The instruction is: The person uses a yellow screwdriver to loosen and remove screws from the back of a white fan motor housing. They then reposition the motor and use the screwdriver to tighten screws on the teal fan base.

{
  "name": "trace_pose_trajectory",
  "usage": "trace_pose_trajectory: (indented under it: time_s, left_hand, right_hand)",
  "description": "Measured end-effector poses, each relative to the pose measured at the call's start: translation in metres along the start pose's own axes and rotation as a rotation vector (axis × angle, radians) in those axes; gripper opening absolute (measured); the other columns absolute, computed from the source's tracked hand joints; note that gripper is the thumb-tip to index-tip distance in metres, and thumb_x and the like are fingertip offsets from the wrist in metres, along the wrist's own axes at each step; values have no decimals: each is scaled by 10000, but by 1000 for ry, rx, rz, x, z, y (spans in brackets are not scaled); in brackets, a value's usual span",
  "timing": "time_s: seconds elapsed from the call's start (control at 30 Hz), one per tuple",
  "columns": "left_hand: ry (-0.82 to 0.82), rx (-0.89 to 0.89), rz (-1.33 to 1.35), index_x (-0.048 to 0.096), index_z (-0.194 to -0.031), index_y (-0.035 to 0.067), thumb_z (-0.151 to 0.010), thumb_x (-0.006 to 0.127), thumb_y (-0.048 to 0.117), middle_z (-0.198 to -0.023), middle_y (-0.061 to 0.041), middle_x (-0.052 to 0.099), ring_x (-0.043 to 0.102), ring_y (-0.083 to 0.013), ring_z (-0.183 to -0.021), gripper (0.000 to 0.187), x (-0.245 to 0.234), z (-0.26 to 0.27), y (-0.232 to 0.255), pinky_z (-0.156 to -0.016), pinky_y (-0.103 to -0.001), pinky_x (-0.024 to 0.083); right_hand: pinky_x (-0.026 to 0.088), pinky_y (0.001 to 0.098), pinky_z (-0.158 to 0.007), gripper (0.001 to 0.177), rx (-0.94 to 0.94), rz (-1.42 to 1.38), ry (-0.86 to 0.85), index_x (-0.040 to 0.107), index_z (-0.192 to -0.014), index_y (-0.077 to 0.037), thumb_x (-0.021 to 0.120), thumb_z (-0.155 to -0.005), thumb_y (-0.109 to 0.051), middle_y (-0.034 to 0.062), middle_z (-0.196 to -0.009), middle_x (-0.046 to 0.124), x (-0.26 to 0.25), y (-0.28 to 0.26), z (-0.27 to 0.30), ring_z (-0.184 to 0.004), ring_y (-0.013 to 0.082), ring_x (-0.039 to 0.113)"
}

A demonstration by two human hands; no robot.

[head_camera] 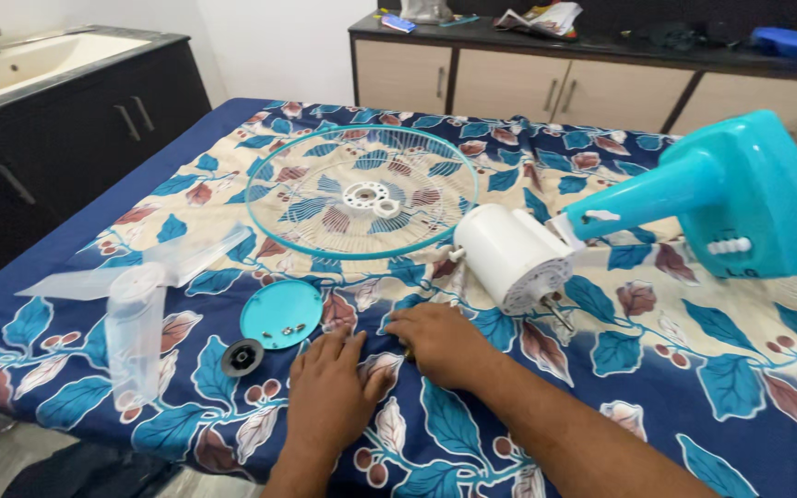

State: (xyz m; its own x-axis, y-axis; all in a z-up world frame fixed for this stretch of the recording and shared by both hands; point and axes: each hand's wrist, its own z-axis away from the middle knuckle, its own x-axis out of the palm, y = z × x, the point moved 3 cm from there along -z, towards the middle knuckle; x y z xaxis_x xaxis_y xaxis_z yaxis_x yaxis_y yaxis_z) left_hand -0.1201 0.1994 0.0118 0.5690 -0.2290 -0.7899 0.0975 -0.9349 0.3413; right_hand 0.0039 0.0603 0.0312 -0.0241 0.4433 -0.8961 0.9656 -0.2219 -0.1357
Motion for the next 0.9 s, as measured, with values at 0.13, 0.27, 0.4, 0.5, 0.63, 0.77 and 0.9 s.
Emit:
trace_pose_trajectory:
  time_s: [0.13,0.27,0.4,0.5,0.63,0.77,0.9]
  left_hand:
    - [-86,-11,-77,625,-1378,148,-811,683,531,-1468,-103,545,463,-320,-1336,687,9,-1,-5,-1072,-508,332]
    - [-110,-58,-74,627,-1385,176,-807,680,564,-1464,-67,533,461,-291,-1373,698,12,3,-9,-1117,-481,326]
    - [-192,-119,-71,633,-1381,199,-778,700,573,-1470,-41,534,459,-274,-1387,713,10,-6,-11,-1117,-477,344]
    - [-248,-130,-109,648,-1366,209,-771,715,579,-1477,-54,527,474,-287,-1371,703,7,-14,-5,-1094,-491,384]
    - [-164,-192,-95,693,-1278,183,-764,769,509,-1355,-96,616,577,-318,-1252,614,2,-26,23,-1008,-503,457]
    - [127,3,246,736,-1079,119,-816,773,314,-1160,-92,733,666,-322,-1114,329,2,-34,83,-977,-445,500]
    - [-95,205,424,745,-1042,124,-800,792,277,-1111,-86,744,668,-309,-1086,291,25,-38,152,-955,-419,491]
  right_hand:
    - [443,432,-1054,418,38,-45,-80,682,-1268,-102,640,-853,-97,109,-1376,645,1,14,27,-1285,319,586]
    - [437,418,-1072,421,-49,6,-49,675,-1298,-104,640,-879,-103,108,-1395,636,-7,12,54,-1334,335,547]
    - [478,397,-1030,425,66,87,-77,699,-1293,-168,606,-889,-77,65,-1234,676,-27,15,72,-1197,279,610]
    - [486,405,-946,189,187,125,-106,718,-1064,-182,667,-882,-177,46,-1137,680,-42,17,85,-1133,264,620]
    - [463,429,-861,244,29,129,177,618,-1098,-121,653,-860,-162,78,-1175,700,-68,8,107,-1100,289,660]
    - [502,464,-864,242,306,-48,277,598,-1166,-112,634,-929,-146,92,-1039,705,-91,24,139,-983,327,676]
    - [547,461,-744,256,724,41,395,645,-1111,-131,665,-883,-247,95,-1008,726,-129,59,203,-918,341,704]
